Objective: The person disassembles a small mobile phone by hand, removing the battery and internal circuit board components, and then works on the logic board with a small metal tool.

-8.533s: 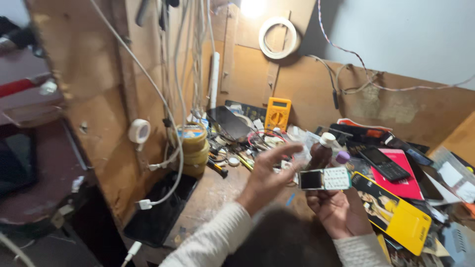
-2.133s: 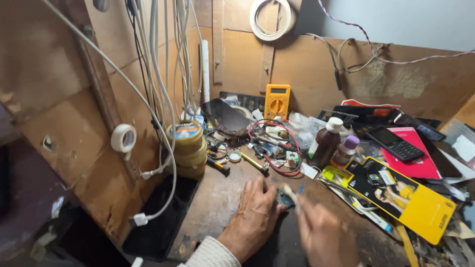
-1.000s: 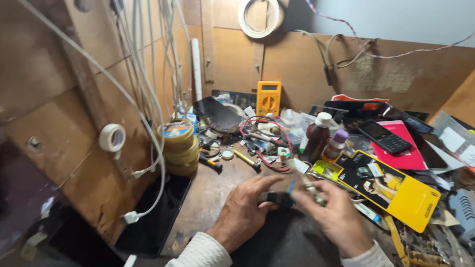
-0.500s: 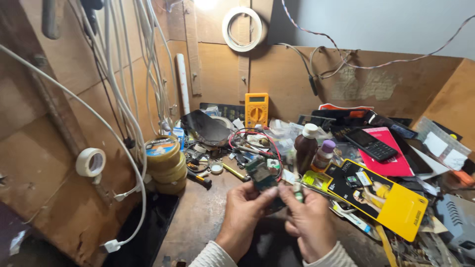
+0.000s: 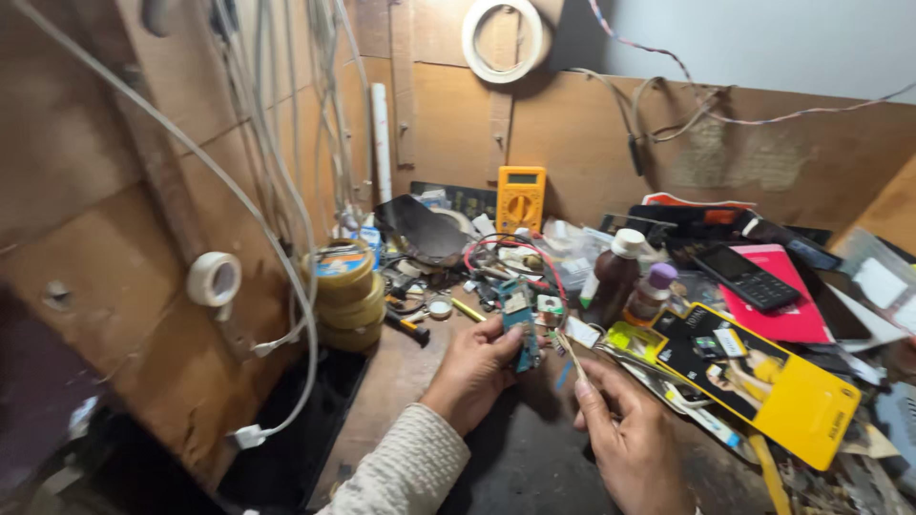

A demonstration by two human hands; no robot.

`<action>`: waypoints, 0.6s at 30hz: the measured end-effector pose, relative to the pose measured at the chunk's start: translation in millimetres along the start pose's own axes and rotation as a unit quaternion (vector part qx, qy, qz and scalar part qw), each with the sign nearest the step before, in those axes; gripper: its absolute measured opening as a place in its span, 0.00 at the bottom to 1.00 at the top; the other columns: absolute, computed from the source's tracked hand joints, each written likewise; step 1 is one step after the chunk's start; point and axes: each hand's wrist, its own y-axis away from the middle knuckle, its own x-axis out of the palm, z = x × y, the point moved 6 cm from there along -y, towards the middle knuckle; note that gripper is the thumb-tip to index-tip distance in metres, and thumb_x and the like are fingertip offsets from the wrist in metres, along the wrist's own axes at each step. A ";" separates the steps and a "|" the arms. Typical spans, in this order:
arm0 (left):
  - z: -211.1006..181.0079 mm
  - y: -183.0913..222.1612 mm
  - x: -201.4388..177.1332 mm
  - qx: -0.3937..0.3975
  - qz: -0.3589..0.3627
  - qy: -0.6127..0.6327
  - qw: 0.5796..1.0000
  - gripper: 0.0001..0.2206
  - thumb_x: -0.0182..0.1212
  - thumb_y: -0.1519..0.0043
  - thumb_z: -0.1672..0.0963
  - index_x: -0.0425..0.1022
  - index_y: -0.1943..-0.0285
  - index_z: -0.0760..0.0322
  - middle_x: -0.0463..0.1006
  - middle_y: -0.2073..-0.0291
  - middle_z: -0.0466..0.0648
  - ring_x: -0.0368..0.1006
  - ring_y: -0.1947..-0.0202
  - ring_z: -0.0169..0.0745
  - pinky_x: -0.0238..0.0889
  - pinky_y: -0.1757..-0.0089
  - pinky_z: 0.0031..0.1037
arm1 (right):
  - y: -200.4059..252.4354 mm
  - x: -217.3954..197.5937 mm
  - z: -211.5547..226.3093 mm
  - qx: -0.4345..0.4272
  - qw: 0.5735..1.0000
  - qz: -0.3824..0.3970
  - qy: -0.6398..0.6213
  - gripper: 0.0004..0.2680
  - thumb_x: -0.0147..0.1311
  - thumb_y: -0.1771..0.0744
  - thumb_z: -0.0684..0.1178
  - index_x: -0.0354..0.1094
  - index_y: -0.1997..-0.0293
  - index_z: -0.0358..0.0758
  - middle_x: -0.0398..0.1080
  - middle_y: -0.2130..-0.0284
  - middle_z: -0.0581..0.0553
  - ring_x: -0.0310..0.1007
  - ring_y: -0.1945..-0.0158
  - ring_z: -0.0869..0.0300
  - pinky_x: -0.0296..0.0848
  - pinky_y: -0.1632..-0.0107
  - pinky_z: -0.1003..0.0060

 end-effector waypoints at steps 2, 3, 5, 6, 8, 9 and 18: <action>-0.3 1.3 -1.2 0.003 0.003 0.002 1.000 0.12 0.54 0.32 0.58 0.74 0.41 0.67 0.82 0.58 0.46 0.79 0.60 0.34 0.75 0.57 0.28 | 6.2 1.9 20.2 0.005 1.000 -0.022 -0.004 0.13 0.53 0.34 0.49 0.73 0.43 0.42 0.78 0.69 0.50 0.74 0.75 0.67 0.75 0.70 0.69; 0.2 3.0 -1.7 0.003 0.005 0.005 1.000 0.12 0.54 0.31 0.58 0.74 0.41 0.67 0.81 0.57 0.46 0.79 0.60 0.34 0.74 0.58 0.28 | 10.6 2.5 29.0 0.009 0.999 -0.033 -0.004 0.14 0.53 0.34 0.48 0.73 0.42 0.45 0.79 0.66 0.52 0.74 0.75 0.68 0.76 0.70 0.68; -2.5 5.1 -2.2 0.017 0.026 0.029 0.999 0.13 0.54 0.31 0.58 0.74 0.39 0.65 0.81 0.57 0.46 0.78 0.60 0.33 0.74 0.58 0.27 | 17.0 4.5 40.1 0.031 0.998 -0.048 0.024 0.14 0.55 0.33 0.50 0.73 0.41 0.50 0.81 0.68 0.49 0.75 0.75 0.66 0.76 0.69 0.66; -3.0 5.9 -2.1 0.024 0.037 0.041 0.998 0.13 0.53 0.31 0.58 0.74 0.38 0.65 0.81 0.56 0.46 0.78 0.60 0.33 0.74 0.58 0.26 | 19.9 4.6 43.0 0.042 0.997 -0.056 0.039 0.14 0.57 0.33 0.50 0.73 0.40 0.53 0.81 0.69 0.48 0.76 0.75 0.66 0.76 0.69 0.65; -2.3 4.5 -4.9 0.031 0.027 0.048 0.998 0.13 0.53 0.31 0.59 0.73 0.38 0.66 0.81 0.57 0.47 0.78 0.61 0.34 0.75 0.58 0.25 | 24.2 5.4 48.9 0.038 0.994 -0.064 0.083 0.14 0.58 0.33 0.50 0.73 0.40 0.57 0.82 0.70 0.45 0.80 0.72 0.65 0.78 0.65 0.64; -1.9 2.6 -6.1 0.035 0.023 0.052 0.998 0.13 0.53 0.31 0.59 0.73 0.38 0.67 0.81 0.57 0.47 0.78 0.62 0.34 0.75 0.58 0.25 | 25.8 5.8 50.9 0.035 0.992 -0.068 0.104 0.14 0.58 0.33 0.50 0.73 0.40 0.58 0.82 0.70 0.44 0.82 0.71 0.64 0.78 0.64 0.64; 3.7 -1.3 -12.8 0.060 -0.019 0.090 0.994 0.12 0.54 0.31 0.60 0.75 0.40 0.68 0.82 0.60 0.46 0.78 0.65 0.32 0.73 0.64 0.24 | 27.6 20.6 75.5 -0.109 0.978 -0.081 0.157 0.14 0.55 0.34 0.46 0.73 0.42 0.54 0.79 0.62 0.36 0.81 0.59 0.46 0.76 0.60 0.55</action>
